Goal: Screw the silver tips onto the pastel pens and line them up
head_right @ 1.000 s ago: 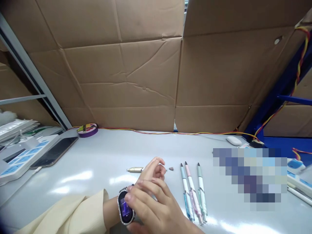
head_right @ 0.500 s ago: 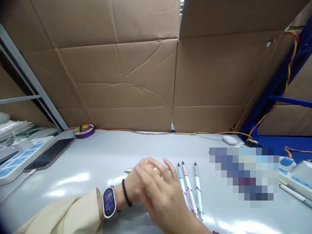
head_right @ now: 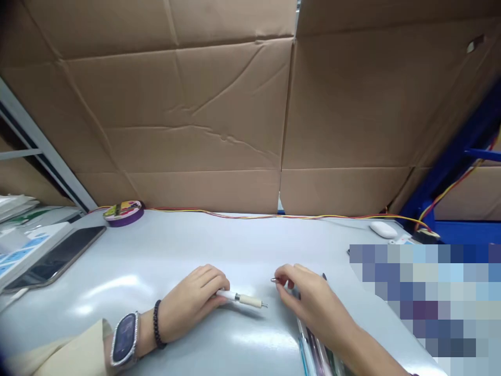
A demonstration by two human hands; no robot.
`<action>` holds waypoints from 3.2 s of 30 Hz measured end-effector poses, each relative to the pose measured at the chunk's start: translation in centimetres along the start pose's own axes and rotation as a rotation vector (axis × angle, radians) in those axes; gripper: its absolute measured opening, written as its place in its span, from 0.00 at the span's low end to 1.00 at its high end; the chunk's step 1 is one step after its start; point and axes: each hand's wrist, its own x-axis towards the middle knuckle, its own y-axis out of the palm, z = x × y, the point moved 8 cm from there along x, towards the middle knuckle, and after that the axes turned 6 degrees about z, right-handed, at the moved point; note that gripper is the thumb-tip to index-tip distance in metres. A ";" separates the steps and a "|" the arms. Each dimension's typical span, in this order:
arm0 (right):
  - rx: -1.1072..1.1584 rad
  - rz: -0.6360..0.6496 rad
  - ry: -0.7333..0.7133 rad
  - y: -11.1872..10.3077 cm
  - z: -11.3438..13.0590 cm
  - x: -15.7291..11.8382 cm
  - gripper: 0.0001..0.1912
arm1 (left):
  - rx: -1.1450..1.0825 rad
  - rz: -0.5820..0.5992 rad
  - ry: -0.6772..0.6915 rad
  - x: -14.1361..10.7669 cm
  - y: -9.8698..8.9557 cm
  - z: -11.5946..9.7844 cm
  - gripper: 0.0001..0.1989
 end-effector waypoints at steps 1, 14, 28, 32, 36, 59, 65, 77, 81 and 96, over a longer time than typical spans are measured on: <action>0.042 -0.014 0.027 -0.3 -0.2 -0.1 0.05 | -0.039 -0.009 -0.011 -0.1 -0.2 -0.2 0.05; 0.738 -0.152 0.243 -0.2 -0.4 -1.8 0.12 | -0.383 -0.048 -0.188 -0.8 -0.6 0.5 0.07; 0.924 -0.203 0.387 1.0 -1.6 -2.0 0.12 | -0.422 0.033 -0.178 -0.6 -0.1 0.2 0.07; 0.944 -0.209 0.366 0.9 -1.4 -2.2 0.12 | -0.425 0.041 -0.186 -0.6 0.0 0.2 0.06; 0.862 -0.237 0.323 0.5 -0.6 -2.1 0.09 | -0.422 0.049 -0.185 -0.6 0.2 0.1 0.07; 0.410 0.047 0.168 2.2 1.0 -1.4 0.19 | -0.332 0.107 -0.153 -0.7 0.5 -0.7 0.06; 0.533 0.019 0.311 2.0 0.4 -1.8 0.12 | -0.303 0.076 -0.152 -0.7 0.3 -0.5 0.07; 0.513 -0.062 0.297 0.9 0.6 -1.7 0.13 | -0.259 0.081 -0.127 -0.7 0.2 -0.8 0.05; 0.480 -0.001 0.279 1.0 0.8 -1.4 0.18 | -0.241 0.090 -0.115 -0.7 0.3 -1.0 0.05; 0.508 0.117 0.282 2.1 0.6 -1.4 0.25 | -0.198 0.086 -0.072 -0.8 0.2 -1.5 0.06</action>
